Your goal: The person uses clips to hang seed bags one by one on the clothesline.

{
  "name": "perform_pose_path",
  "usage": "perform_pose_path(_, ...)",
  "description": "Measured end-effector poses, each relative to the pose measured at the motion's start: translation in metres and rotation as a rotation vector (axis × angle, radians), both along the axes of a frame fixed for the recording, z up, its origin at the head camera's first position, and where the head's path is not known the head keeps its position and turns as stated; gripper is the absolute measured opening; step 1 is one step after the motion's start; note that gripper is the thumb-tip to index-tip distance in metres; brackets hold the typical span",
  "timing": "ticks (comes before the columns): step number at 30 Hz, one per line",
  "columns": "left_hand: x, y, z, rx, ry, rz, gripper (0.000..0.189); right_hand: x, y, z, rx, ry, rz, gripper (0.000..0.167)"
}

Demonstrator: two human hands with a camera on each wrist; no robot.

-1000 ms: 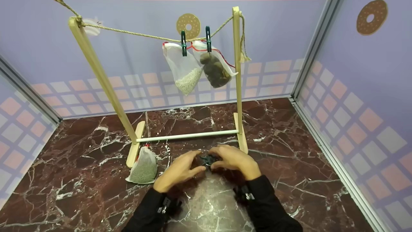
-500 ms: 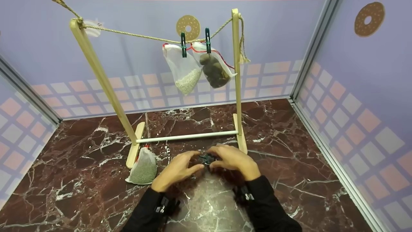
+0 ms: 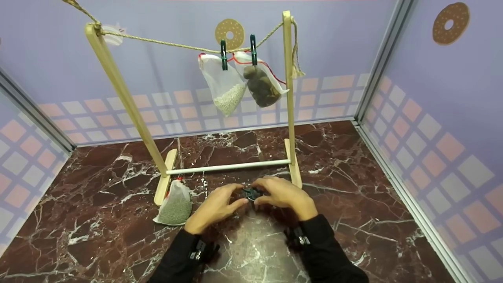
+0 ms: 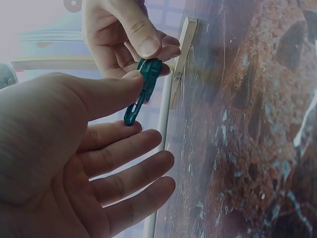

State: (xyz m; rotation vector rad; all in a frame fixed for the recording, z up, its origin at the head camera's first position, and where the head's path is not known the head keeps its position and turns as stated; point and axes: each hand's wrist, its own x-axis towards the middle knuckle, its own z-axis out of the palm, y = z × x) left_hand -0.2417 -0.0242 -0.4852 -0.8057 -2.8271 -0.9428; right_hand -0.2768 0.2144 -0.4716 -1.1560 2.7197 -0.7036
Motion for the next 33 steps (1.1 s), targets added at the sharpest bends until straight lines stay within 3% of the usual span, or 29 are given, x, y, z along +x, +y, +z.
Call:
perform_pose_path(6,-0.0002,0.0,-0.0007,0.016,0.049,-0.015,0.038,0.0006,-0.0002,-0.0004,-0.006,-0.013,-0.008,0.05)
perform_pose_path(22,-0.0013,-0.0001,0.002,-0.003,0.065,0.018,0.037,0.0007,-0.0007,-0.0001,-0.018,-0.016,-0.001,0.051)
perform_pose_path(33,-0.0028,-0.0047,0.0025,0.038,0.095,0.002,0.032,-0.0003,-0.001,-0.0001,-0.038,-0.017,0.005,0.053)
